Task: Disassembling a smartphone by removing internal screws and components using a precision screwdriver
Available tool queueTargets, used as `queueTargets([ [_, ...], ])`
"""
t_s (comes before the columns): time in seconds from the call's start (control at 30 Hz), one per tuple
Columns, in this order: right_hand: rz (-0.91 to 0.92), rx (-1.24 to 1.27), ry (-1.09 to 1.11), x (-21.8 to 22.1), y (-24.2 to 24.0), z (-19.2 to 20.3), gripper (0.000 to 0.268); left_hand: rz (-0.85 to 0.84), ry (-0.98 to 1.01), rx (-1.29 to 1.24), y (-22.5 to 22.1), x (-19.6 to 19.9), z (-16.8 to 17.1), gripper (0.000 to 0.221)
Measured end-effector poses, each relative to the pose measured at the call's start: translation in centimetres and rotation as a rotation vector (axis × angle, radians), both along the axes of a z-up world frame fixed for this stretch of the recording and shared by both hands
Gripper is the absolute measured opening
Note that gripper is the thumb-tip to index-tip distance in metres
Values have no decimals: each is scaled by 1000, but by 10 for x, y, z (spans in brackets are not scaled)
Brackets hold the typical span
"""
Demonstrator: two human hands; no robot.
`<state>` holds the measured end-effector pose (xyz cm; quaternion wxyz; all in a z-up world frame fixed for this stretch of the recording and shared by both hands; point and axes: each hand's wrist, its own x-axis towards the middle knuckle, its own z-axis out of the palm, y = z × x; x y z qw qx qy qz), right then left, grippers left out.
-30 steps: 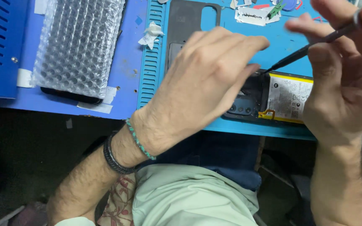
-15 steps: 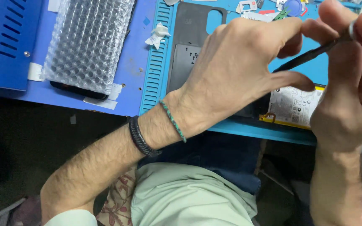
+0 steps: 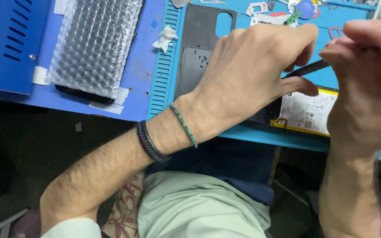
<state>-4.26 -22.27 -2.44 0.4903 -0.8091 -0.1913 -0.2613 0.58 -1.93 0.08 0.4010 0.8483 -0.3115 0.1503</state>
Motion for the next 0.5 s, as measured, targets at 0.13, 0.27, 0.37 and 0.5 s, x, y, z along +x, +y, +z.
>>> queueTargets([
  [0.13, 61, 19, 2, 0, 12, 12, 31, -143, -135, 43, 24, 5, -5, 62],
  [0.27, 163, -43, 2, -3, 23, 24, 26, -211, -150, 62, 44, 8, -3, 47],
  [0.37, 78, -15, 19, 0, 7, 10, 24, -177, -190, 134, 43, 10, -7, 33],
  [0.5, 180, -53, 7, -6, 23, 25, 26, -211, -149, 169, 34, 10, -11, 19],
])
